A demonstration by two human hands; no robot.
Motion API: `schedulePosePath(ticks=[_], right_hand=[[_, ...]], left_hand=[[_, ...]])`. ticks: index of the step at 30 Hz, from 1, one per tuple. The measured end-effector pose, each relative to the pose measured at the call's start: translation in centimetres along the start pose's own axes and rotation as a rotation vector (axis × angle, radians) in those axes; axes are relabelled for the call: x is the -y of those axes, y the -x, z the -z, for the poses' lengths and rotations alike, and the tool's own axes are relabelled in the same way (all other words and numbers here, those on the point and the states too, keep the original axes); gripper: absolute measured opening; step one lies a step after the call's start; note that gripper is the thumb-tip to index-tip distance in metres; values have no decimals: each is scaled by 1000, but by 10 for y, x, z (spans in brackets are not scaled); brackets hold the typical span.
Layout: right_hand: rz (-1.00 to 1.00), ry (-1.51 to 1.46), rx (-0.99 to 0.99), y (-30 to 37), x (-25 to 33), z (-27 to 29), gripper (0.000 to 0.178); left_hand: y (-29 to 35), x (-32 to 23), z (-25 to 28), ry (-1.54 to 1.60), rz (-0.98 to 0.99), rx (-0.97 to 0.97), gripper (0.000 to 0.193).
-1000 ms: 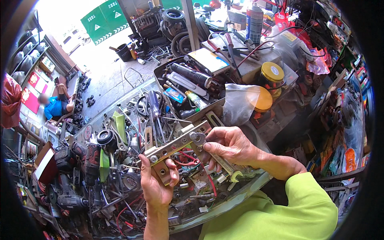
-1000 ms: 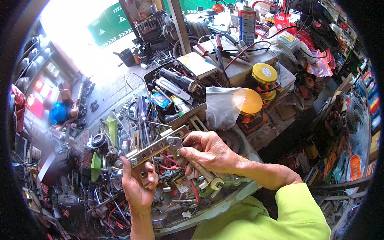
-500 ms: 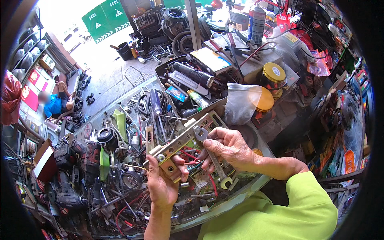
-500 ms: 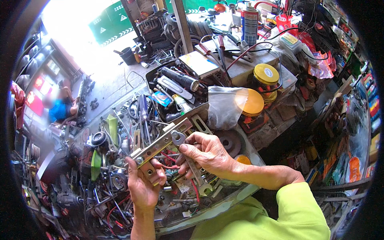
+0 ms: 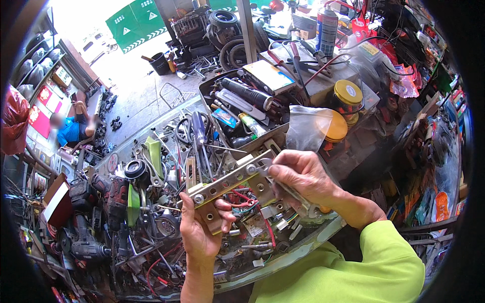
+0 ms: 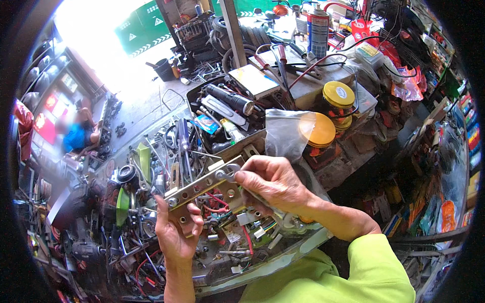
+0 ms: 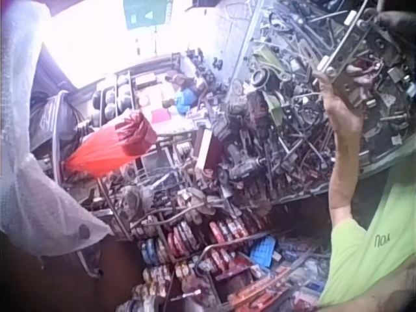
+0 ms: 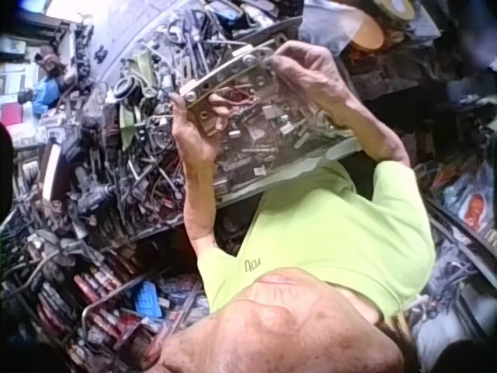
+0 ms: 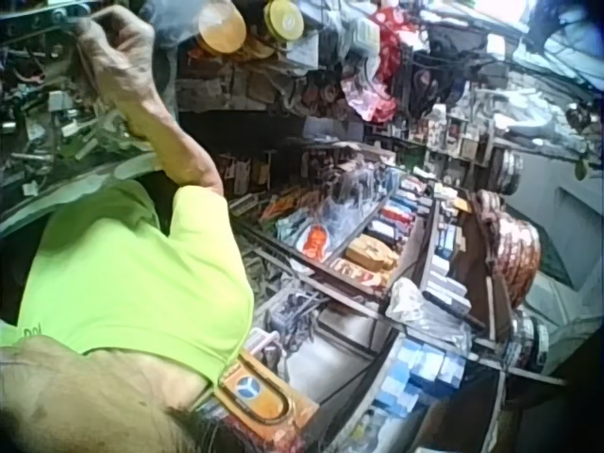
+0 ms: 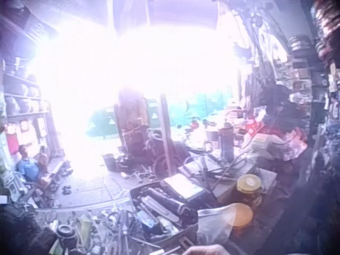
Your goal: The person assembles a metal bracket by inserting bolts and tightening them with a wrench. They repeatedly adjust the bracket and bolts, then place the assembled bracket on a shelf among other parts.
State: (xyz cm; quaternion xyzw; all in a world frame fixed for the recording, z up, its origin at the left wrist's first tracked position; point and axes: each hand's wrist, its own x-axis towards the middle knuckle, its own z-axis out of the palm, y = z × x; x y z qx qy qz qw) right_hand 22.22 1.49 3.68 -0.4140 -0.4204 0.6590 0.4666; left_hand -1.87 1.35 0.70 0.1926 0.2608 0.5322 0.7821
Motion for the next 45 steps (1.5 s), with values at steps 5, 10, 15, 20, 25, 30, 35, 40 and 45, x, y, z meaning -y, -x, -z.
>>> schedulePosePath(ticks=[5, 10, 15, 20, 25, 30, 35, 40, 45], right_hand=[[178, 0, -209, 4, -1, 6, 25], [29, 196, 29, 8, 9, 6, 33], [-64, 394, 406, 11, 9, 3, 35], [34, 455, 527, 9, 10, 0, 37], [-288, 211, 694, 16, 10, -4, 35], [-161, 193, 739, 14, -11, -4, 30], [-9, 97, 691, 17, -15, -14, 26], [94, 248, 746, 13, -31, -19, 25], [-101, 354, 767, 12, -3, -31, 58]], left_hand=[[0, -9, 0, -59, 29, -74, 60], [7, -15, 2, -155, 170, 88, 65], [18, -30, 0, -209, 303, 115, 67], [34, -40, 8, -151, 296, 159, 74], [33, -31, 18, -44, 247, 246, 96], [31, -10, 19, 386, 73, 590, 125], [34, 7, 18, -45, -89, 492, 90], [36, 9, -5, -577, -93, 416, 53], [32, 13, 12, -724, -154, 464, 46]])
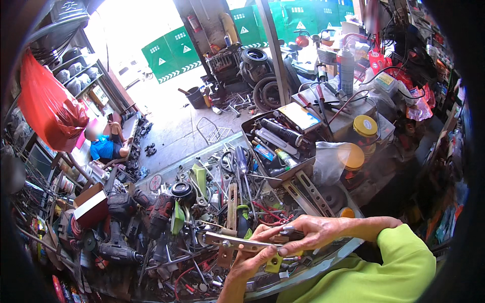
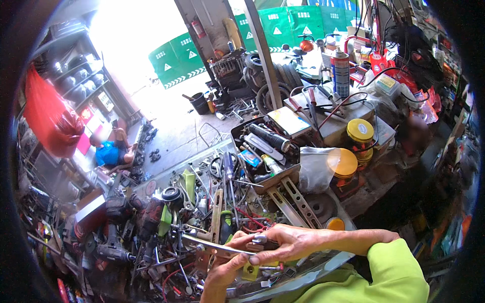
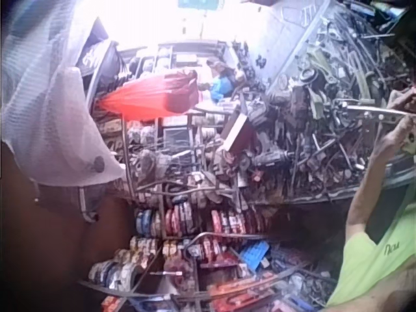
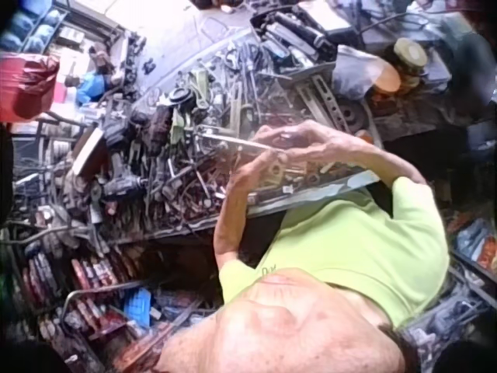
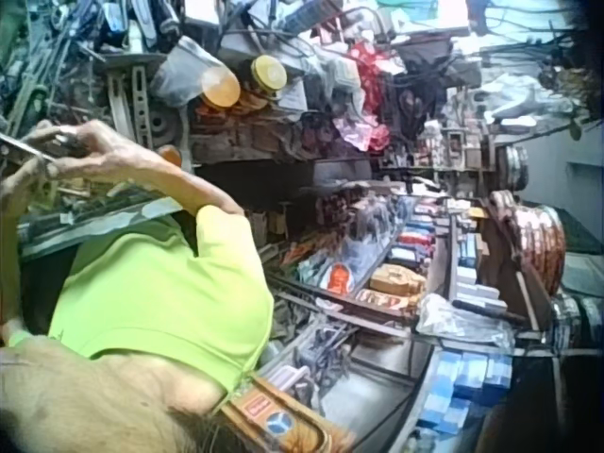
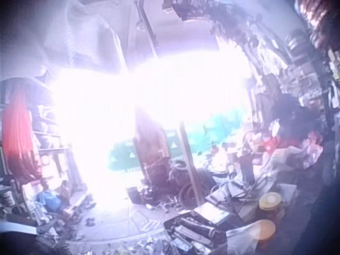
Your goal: The person assembles a metal bracket by inserting bolts and tightening them with a wrench. They repeatedly adjust the bracket and bolts, then place the assembled bracket on a shelf among other parts.
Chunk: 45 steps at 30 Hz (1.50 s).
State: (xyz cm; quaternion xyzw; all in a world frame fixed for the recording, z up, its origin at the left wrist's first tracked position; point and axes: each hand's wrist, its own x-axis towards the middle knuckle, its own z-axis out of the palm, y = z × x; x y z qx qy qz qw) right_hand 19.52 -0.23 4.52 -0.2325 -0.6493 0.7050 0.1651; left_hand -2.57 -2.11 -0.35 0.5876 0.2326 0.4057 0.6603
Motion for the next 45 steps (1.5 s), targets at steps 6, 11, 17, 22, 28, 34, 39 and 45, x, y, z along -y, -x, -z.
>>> schedulePosePath(ticks=[6, 11, 17, 22, 28, 34, 39, 45], right_hand=[[115, 827, -330, 3, 22, 21, 45], [457, 892, -521, 2, 116, 47, 22], [26, 232, -672, 9, -19, 65, 27], [162, -299, -791, 28, 33, 38, 30], [-7, -379, -622, 28, -9, 18, 31], [438, 56, -862, 7, 64, 12, 55], [56, 633, -819, 21, 7, -11, 37], [323, 910, -836, -3, 0, -28, 24]], left_hand=[[-7, -5, -6, 333, 102, -192, 47], [-15, -4, 0, 176, 134, -274, 42], [-5, 29, 15, -67, 36, -358, 33], [2, 11, -15, -136, 155, -426, 25], [-4, 12, -8, 226, 133, -528, 33], [3, 4, 8, 365, 45, -456, 52], [-4, -4, -3, 438, 52, -472, 58], [-4, -4, -5, 398, 22, -572, 64]])
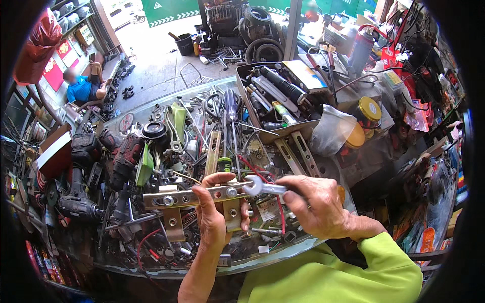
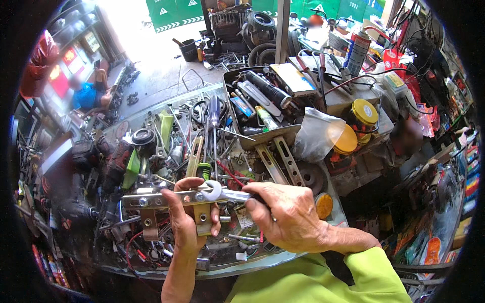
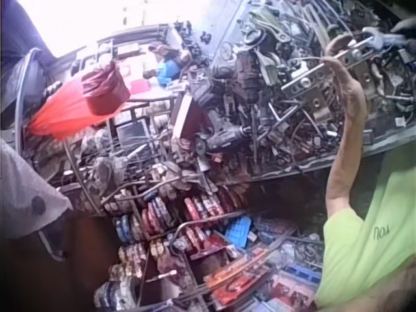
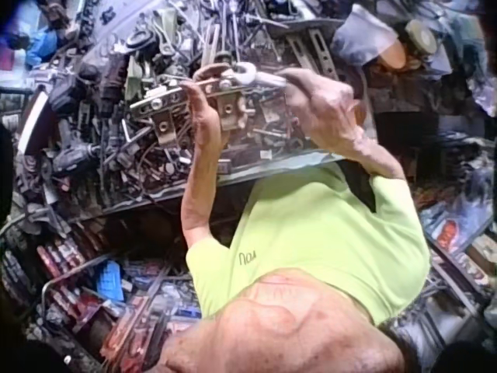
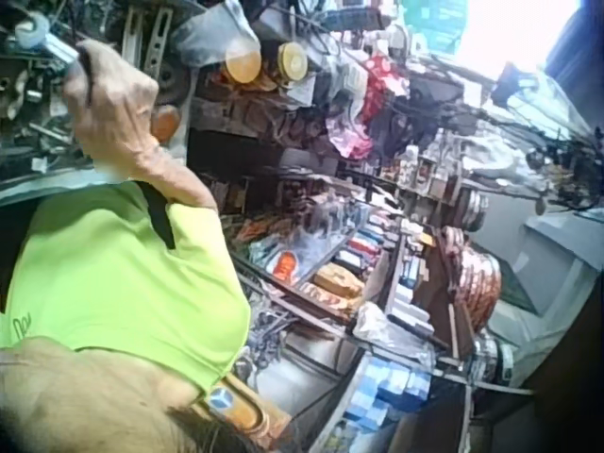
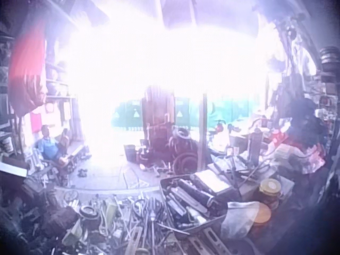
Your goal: The person assembles a metal bracket by inserting bolts and tightening them with a wrench. They repeatedly adjust the bracket and bolts, then place the assembled bracket on a shelf among other parts.
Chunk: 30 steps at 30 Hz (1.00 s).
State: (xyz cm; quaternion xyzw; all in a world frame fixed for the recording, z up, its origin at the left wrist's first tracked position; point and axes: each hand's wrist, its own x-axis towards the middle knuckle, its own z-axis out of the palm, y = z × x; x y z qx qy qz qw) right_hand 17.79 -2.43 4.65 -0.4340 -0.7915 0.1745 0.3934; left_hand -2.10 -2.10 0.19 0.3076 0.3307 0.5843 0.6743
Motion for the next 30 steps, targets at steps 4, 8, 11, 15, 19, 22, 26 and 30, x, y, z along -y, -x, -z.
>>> schedulePosePath(ticks=[4, 8, 11, 15, 19, 22, 26, 30], right_hand=[[-105, -74, 123, 8, -2, -13, 21], [-102, -125, 183, 11, -2, -20, 21], [-116, -149, 190, 11, -4, -24, 20], [-164, -163, 250, 11, -7, -30, 19], [-111, -167, 250, 11, -5, -28, 21], [-40, -147, 223, 14, -11, -30, 26], [8, -95, 214, 20, -17, -32, 24], [74, 63, 280, 21, -13, -28, 19]], left_hand=[[-2, 3, 2, -83, -23, -14, 65], [-1, 2, -3, -131, -36, -80, 66], [-1, 3, -1, -140, -35, -72, 65], [-2, 3, -4, -148, -18, -111, 62], [4, 0, 0, -222, -22, -76, 59], [6, -1, 3, -219, -32, -20, 62], [4, -1, 3, -173, 73, -6, 69], [3, -3, 2, -254, 166, -64, 69]])
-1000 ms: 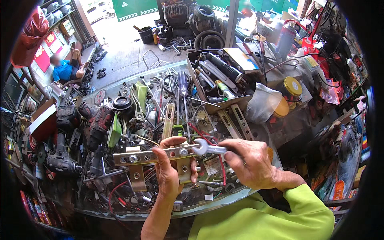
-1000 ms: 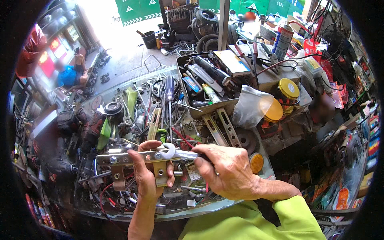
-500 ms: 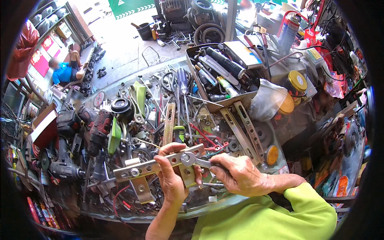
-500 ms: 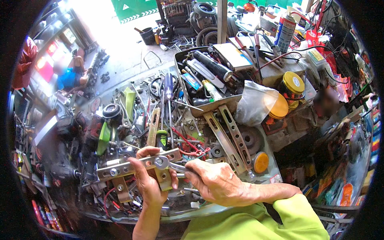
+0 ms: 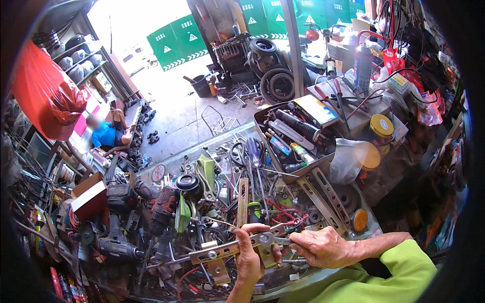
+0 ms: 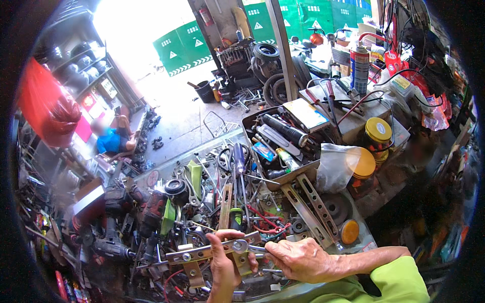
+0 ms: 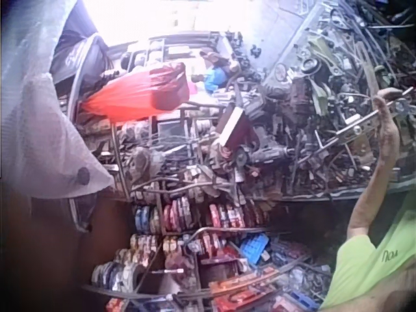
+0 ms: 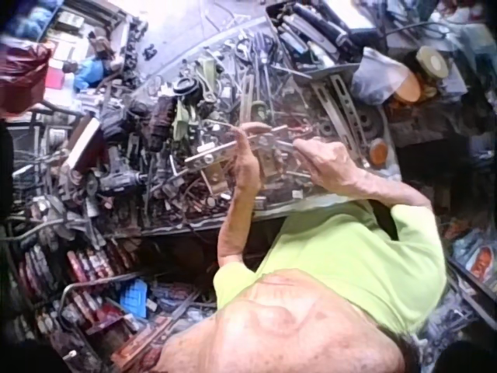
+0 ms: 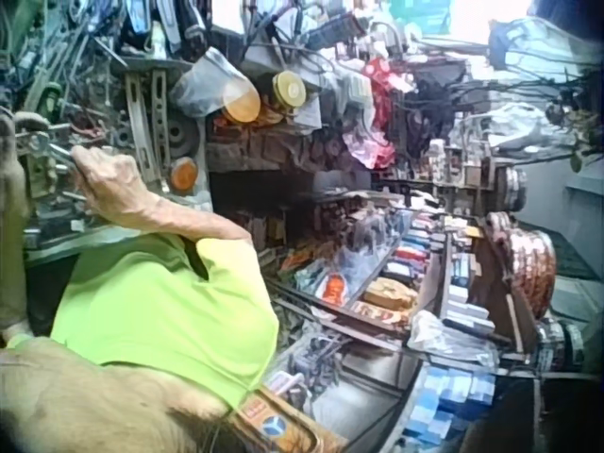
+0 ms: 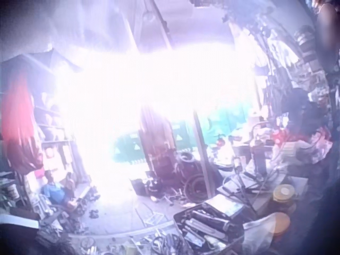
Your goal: The person assembles a metal bracket by inserting bolts and tightening them with a wrench. They repeatedly adjust the bracket and bolts, then place the assembled bracket on a shelf among other parts.
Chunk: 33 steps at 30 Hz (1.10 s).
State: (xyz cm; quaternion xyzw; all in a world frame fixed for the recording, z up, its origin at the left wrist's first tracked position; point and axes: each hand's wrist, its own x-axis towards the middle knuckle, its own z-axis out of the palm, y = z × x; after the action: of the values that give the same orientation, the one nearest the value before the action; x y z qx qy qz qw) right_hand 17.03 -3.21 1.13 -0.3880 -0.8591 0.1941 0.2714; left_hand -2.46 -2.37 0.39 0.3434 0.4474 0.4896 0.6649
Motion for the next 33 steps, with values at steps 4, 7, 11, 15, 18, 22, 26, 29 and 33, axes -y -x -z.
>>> schedulePosePath(ticks=[4, 7, 11, 15, 18, 22, 26, 29, 33], right_hand=[[39, 124, 24, -1, 0, -1, 22], [132, 263, -17, -2, -1, 4, 26], [324, 415, -108, -3, -18, 16, 29], [466, 430, -117, -31, -30, 51, 43], [658, 380, -105, -51, -39, 64, 55], [1021, 556, 6, -84, -23, 68, 53], [1338, 795, -56, -114, 17, 57, 32], [1252, 972, -32, -104, 42, 63, 33], [1128, 984, -7, -98, 71, 63, 36]], left_hand=[[1, 1, 0, 22, 22, -36, 55], [0, -4, -3, 35, 57, -32, 46], [4, -8, -3, -6, 125, 40, 45], [10, -12, -10, -118, 136, 233, 52], [7, -4, -3, -153, 217, 505, 51], [9, 23, 7, -283, 156, 417, 43], [22, 22, 26, -210, 58, 318, 47], [3, 14, 7, -119, 111, 272, 49], [2, 3, 1, -78, 108, 96, 57]])
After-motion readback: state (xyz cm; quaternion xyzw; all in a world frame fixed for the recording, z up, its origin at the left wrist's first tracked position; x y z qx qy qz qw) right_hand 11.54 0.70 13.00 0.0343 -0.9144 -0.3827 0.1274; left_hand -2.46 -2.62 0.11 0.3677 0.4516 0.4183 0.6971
